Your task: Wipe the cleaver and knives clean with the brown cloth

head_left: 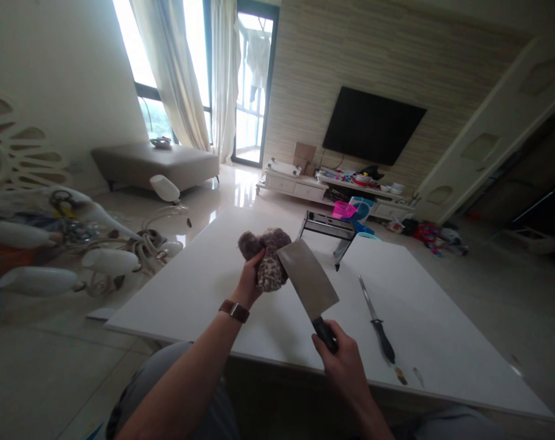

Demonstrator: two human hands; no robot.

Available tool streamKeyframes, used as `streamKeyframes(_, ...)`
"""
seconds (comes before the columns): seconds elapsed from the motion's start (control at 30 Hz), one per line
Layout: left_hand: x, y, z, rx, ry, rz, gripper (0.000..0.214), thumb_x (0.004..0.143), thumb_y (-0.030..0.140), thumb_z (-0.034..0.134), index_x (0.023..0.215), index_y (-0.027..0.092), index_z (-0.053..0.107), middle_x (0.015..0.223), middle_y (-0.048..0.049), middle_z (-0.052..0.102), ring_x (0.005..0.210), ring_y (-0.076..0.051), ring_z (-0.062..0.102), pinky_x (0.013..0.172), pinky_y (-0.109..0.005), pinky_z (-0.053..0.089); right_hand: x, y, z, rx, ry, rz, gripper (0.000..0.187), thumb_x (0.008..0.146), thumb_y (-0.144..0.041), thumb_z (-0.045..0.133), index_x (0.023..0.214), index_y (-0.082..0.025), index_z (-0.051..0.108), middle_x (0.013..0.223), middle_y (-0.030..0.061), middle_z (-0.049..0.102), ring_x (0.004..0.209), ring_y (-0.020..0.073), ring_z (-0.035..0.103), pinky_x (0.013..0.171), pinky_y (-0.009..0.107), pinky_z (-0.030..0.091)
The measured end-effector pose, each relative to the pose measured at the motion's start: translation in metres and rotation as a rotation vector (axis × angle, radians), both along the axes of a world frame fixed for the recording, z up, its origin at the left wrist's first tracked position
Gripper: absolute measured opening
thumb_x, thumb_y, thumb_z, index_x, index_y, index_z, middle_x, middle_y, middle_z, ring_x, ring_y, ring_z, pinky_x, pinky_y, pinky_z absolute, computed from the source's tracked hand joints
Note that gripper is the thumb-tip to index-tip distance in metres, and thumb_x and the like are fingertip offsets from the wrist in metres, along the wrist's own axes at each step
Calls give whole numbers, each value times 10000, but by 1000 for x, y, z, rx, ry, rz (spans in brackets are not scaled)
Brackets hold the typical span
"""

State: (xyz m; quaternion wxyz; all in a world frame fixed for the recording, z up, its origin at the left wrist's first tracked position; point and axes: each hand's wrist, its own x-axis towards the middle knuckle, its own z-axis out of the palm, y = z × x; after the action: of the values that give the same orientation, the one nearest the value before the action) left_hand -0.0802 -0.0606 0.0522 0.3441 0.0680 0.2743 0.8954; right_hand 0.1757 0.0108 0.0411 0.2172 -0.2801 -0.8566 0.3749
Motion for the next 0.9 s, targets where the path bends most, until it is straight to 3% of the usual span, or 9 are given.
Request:
streamKeyframes(0.17, 0, 6, -18, 271, -73, -120, 505, 857, 498, 615, 1233, 165, 669, 1222, -119, 724, 1232, -300, 626, 1075, -461, 482, 25, 12, -3, -244, 114, -123, 373, 867, -556, 620, 896, -184, 610, 587, -45, 499, 451, 124, 469, 447, 248, 376)
streamKeyframes(0.3, 14, 24, -41, 229, -127, -296, 619, 888, 577, 559, 1319, 136, 613, 1295, -136, 687, 1283, -332, 588, 1118, -518, 426, 43, 26, -3, -323, 155, -209, 439, 812, -613, 647, 857, -178, 605, 560, -53, 478, 411, 118, 458, 399, 242, 371)
streamKeyframes(0.43, 27, 35, -57, 123, -115, -508, 813, 847, 734, 516, 1358, 105, 583, 1314, -172, 669, 1280, -368, 584, 1100, -544, 437, 59, 36, -7, -338, 157, -285, 497, 762, -623, 677, 938, -159, 655, 548, -54, 483, 399, 128, 463, 381, 252, 378)
streamKeyframes(0.5, 33, 38, -61, 42, -79, -563, 811, 845, 730, 530, 1349, 97, 586, 1282, -173, 685, 1255, -353, 606, 1091, -502, 457, 67, 38, -10, -327, 149, -312, 507, 743, -607, 695, 965, -151, 672, 561, -46, 510, 398, 125, 458, 382, 257, 387)
streamKeyframes(0.63, 40, 39, -64, -236, 99, -657, 731, 838, 559, 665, 1410, 126, 523, 1262, -163, 691, 1187, -325, 653, 1069, -459, 480, 81, 43, -18, -289, 116, -361, 515, 713, -561, 733, 1010, -143, 677, 639, -9, 611, 395, 119, 459, 388, 267, 404)
streamKeyframes(0.73, 39, 36, -64, -462, 410, -604, 931, 701, 353, 830, 1509, 200, 392, 1359, -137, 635, 1220, -322, 627, 1066, -458, 481, 89, 46, -19, -266, 117, -381, 487, 716, -534, 738, 1012, -155, 665, 620, -19, 603, 393, 130, 485, 396, 270, 419)
streamKeyframes(0.8, 35, 34, -64, -604, 620, -548, 1023, 612, 203, 844, 1518, 192, 371, 1384, -128, 616, 1247, -320, 600, 1065, -427, 483, 93, 48, -17, -250, 138, -394, 457, 724, -513, 742, 1013, -173, 644, 600, -34, 588, 392, 135, 501, 397, 264, 425)
streamKeyframes(0.9, 24, 31, -64, -824, 830, -466, 785, 672, 147, 695, 1430, 153, 491, 1280, -115, 674, 1179, -300, 635, 1010, -387, 515, 97, 54, -12, -225, 175, -403, 433, 743, -496, 740, 1024, -194, 608, 628, -30, 616, 387, 129, 501, 384, 255, 417)
